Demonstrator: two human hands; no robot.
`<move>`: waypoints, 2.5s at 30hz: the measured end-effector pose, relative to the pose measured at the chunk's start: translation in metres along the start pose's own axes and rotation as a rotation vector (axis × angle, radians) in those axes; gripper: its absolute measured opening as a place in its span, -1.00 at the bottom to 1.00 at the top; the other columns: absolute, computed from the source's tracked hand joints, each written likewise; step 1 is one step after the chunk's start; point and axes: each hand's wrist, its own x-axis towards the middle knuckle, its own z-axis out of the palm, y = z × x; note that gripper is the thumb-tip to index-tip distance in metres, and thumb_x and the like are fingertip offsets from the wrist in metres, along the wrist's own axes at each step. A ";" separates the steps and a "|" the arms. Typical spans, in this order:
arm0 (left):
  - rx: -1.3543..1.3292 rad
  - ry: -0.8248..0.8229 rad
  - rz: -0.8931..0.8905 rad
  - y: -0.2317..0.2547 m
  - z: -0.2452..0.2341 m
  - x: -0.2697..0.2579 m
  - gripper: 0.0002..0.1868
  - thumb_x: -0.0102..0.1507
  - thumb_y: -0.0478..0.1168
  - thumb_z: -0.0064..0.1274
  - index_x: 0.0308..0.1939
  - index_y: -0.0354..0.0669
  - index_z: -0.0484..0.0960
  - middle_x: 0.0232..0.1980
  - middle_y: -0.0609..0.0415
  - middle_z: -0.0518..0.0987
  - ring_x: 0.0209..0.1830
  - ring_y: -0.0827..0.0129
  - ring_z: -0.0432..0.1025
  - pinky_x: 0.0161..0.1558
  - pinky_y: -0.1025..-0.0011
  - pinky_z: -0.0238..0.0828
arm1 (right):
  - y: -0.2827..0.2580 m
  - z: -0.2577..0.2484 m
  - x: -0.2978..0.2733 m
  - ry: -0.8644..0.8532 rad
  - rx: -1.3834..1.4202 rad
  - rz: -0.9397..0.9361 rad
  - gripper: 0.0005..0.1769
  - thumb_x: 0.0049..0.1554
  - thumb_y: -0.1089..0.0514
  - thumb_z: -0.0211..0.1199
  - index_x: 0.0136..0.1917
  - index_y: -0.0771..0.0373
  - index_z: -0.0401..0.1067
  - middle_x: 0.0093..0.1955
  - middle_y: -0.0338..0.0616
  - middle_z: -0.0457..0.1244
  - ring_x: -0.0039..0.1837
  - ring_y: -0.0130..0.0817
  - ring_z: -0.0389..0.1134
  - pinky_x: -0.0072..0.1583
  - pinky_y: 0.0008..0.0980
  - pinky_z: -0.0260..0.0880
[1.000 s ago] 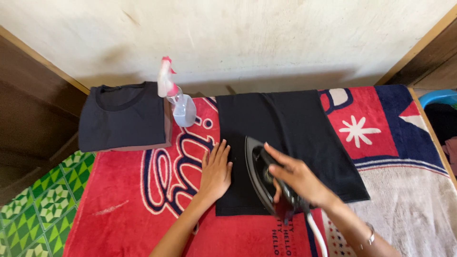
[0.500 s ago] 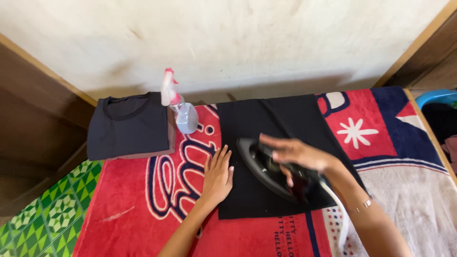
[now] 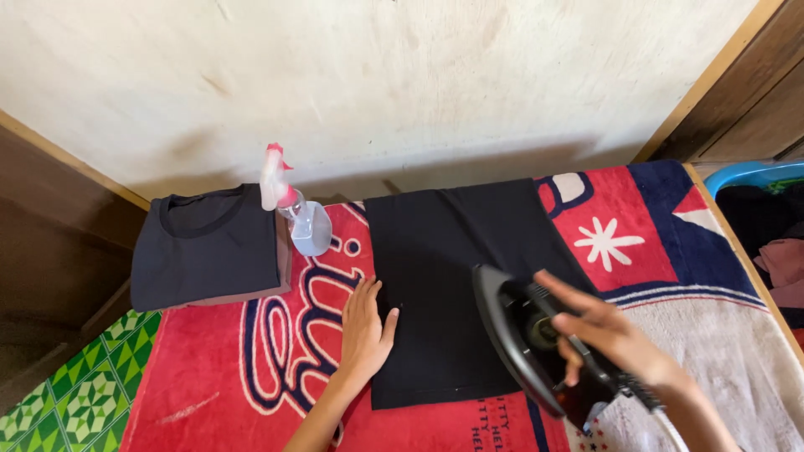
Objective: Ironing and folding black t-shirt and tank top garments.
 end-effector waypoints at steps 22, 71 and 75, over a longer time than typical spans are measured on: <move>-0.438 0.028 -0.367 -0.018 0.001 -0.006 -0.71 0.34 -0.27 0.02 0.12 -0.20 0.42 -0.28 -0.10 0.64 -0.49 0.39 0.45 -0.38 0.44 0.36 | -0.038 -0.072 0.177 0.160 0.063 -0.296 -0.24 0.25 0.07 0.10 0.67 0.02 0.00 -0.41 -0.05 0.28 -0.41 -0.14 0.41 -0.31 -0.29 0.38; -0.365 0.374 -0.404 -0.111 0.097 0.152 -0.68 0.31 -0.29 0.12 0.14 -0.09 0.50 -0.20 -0.12 0.68 -0.19 0.00 0.60 -0.12 0.13 0.48 | -0.036 -0.039 0.150 0.228 0.204 -0.231 -0.23 0.23 -0.03 0.08 0.66 0.04 -0.02 -0.44 -0.15 0.23 -0.44 -0.26 0.35 -0.32 -0.29 0.42; -0.359 0.238 -0.432 -0.104 0.089 0.151 -0.74 0.30 -0.32 0.09 0.08 -0.12 0.61 -0.20 -0.12 0.68 -0.19 0.06 0.57 -0.12 0.23 0.45 | -0.027 -0.025 0.102 -0.027 -0.050 -0.037 -0.22 0.19 -0.05 0.06 0.64 -0.03 -0.03 -0.53 -0.05 0.23 -0.50 -0.22 0.37 -0.36 -0.28 0.40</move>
